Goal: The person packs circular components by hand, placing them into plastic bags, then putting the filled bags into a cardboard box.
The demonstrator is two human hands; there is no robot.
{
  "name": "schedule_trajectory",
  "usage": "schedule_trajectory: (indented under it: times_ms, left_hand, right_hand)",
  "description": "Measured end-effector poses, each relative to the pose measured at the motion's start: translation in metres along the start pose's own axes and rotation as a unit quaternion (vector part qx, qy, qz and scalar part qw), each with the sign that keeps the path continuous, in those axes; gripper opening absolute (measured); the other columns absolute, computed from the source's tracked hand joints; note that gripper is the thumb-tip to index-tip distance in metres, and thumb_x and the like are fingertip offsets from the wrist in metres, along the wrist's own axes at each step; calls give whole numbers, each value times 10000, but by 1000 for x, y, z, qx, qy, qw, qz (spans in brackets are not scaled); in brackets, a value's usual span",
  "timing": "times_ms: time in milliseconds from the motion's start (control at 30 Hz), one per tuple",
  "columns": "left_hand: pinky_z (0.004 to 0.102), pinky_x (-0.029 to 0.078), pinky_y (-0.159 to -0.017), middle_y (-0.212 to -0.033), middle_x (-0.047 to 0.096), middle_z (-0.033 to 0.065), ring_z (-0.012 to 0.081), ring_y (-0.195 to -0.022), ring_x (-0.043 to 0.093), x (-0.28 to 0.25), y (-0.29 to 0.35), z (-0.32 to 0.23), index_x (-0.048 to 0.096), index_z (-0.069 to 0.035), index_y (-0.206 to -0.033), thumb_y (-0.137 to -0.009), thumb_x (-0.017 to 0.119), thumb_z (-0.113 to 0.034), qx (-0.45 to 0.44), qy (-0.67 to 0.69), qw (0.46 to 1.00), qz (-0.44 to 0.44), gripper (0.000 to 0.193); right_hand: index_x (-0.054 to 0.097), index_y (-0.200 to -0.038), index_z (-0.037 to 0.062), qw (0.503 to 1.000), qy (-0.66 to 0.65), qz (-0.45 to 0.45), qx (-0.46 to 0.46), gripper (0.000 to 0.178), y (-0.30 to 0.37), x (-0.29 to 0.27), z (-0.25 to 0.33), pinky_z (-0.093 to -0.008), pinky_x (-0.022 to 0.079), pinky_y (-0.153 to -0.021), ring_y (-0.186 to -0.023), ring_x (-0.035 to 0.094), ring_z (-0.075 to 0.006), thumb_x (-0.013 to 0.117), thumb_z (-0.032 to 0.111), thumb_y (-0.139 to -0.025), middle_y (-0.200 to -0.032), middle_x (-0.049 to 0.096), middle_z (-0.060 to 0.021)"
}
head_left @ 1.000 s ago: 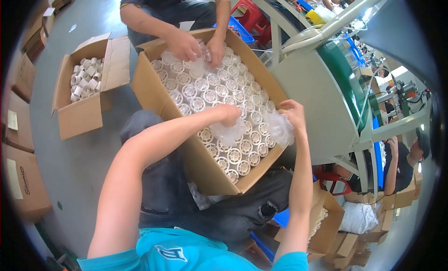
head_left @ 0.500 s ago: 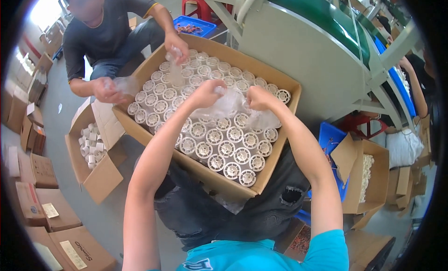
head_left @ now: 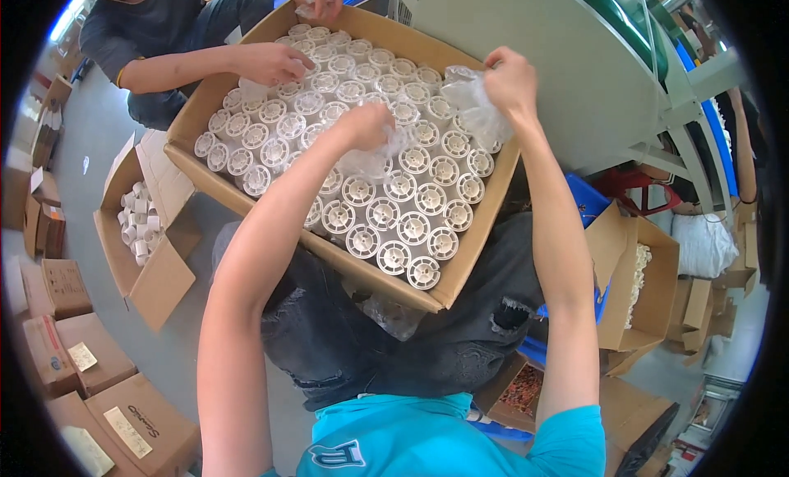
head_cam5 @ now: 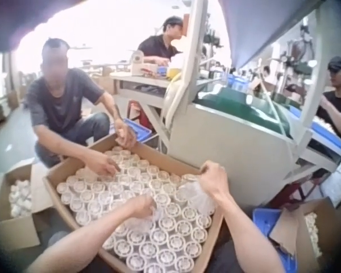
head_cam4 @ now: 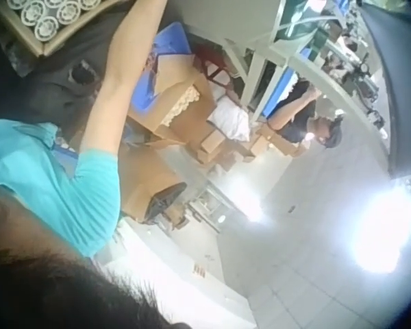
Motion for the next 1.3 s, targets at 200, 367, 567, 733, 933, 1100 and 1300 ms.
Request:
schedule_trajectory:
  times_ms: [200, 367, 567, 733, 933, 1100, 1300]
  left_hand:
    - [418, 464, -872, -1105, 578, 243, 371, -1038, 561, 6, -1, -12, 648, 26, -943, -740, 558, -78, -21, -27, 999, -4, 246]
    - [381, 437, -894, -1110, 573, 207, 314, -1041, 563, -26, 4, -23, 615, 22, -1015, -810, 558, -120, -31, 177, 980, -82, 256]
    - [278, 434, -647, -867, 607, 57, 124, -741, 560, -56, 14, -17, 596, -4, -1025, -918, 518, -162, -90, 469, 871, -116, 207]
    - [243, 385, -547, -757, 568, -1, 75, -632, 508, -58, 5, -1, 597, -31, -947, -937, 503, -175, 3, 651, 731, -206, 173]
    - [360, 481, -704, -898, 658, 121, 229, -789, 628, -52, -11, 19, 584, 13, -1020, -888, 560, -205, -105, 332, 848, -400, 257]
    - [448, 484, -807, -1014, 646, 190, 347, -952, 616, -20, -35, 11, 567, -41, -1118, -828, 609, -316, -69, 30, 973, -219, 402]
    - [440, 489, -845, -1055, 640, 174, 328, -992, 609, 2, -41, -8, 631, -73, -1052, -786, 646, -402, -67, -33, 994, -77, 423]
  right_hand:
    - [653, -893, 41, 961, 104, 200, -158, 270, 15, 78, -17, -400, 488, -809, -938, 620, -320, 536, -6, -654, -963, 656, -168]
    - [646, -892, 12, 932, 192, 271, -144, 212, 20, 88, -22, -435, 494, -789, -978, 607, -345, 552, 2, -702, -988, 643, -193]
    - [642, -810, 8, 934, 187, 267, -149, 160, 14, 86, -22, -446, 499, -743, -919, 618, -355, 550, -5, -680, -913, 645, -198]
    - [603, -678, 10, 942, 90, 277, -168, 124, 3, 84, -37, -404, 473, -622, -714, 617, -305, 520, -20, -591, -750, 643, -166]
    - [664, -840, 26, 973, -58, 186, -125, 218, -11, 59, -38, -314, 492, -717, -777, 630, -223, 558, 52, -651, -810, 668, -130]
    - [676, -1012, 74, 963, -236, 53, -118, 332, -22, 37, -31, -322, 495, -779, -843, 643, -245, 569, 101, -699, -934, 676, -136]
    - [690, -921, 5, 998, -44, -4, -35, 260, -12, 14, -15, -351, 499, -766, -825, 664, -247, 598, 196, -771, -841, 680, -196]
Point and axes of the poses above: each hand's wrist, its own y-axis away from the middle knuckle, its own x-axis out of the palm, z = x × y, the point moved 4 cm from there along -y, towards the middle knuckle
